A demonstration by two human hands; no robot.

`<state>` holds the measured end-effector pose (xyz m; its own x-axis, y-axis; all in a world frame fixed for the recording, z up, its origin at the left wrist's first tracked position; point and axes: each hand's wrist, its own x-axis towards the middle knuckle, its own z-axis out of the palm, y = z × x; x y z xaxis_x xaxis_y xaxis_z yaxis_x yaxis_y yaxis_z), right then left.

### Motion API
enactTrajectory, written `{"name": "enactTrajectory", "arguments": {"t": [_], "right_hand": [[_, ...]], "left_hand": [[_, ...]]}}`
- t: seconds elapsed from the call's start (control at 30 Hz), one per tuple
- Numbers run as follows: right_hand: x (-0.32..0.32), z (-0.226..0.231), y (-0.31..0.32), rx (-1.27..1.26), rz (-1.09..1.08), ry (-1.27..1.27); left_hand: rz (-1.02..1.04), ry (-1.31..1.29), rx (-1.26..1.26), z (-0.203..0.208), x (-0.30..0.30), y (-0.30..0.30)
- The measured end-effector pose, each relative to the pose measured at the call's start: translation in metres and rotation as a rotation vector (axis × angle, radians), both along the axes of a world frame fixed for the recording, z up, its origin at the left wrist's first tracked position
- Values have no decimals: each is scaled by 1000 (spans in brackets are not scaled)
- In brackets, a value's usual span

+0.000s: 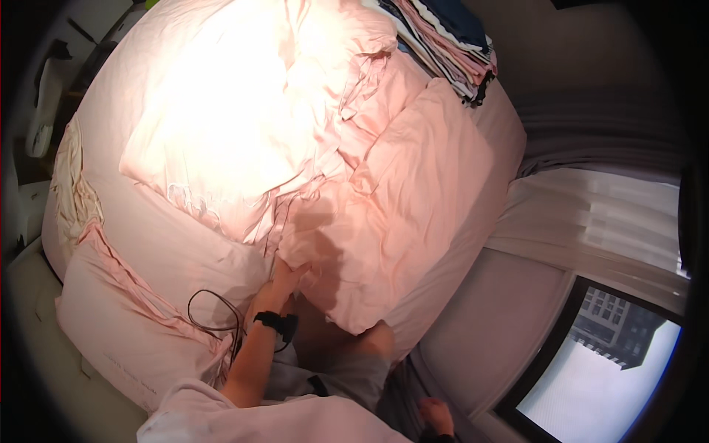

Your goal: The person folds and adjusts a large pink duvet and two pink pillows on a bed, smoothing the surfaces by hand and arranging them next to a stack of folded laundry.

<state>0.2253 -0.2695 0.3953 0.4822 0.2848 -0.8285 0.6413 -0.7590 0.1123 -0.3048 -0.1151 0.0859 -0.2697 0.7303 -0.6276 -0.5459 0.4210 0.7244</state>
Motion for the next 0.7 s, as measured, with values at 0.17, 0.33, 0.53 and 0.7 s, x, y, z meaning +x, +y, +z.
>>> {"name": "enactTrajectory", "arguments": {"t": [0.17,0.33,0.53,0.7], "right_hand": [[71,12,115,418,-123,206],[44,-60,423,703,-67,350],[35,-222,729,726,42,831],[-25,-281,791,513,-29,1052]], "left_hand": [[97,146,-343,30,27,18],[488,-45,-442,-17,86,-13],[728,-493,-352,-19,212,-59],[853,-431,-295,-14,272,-89]]}}
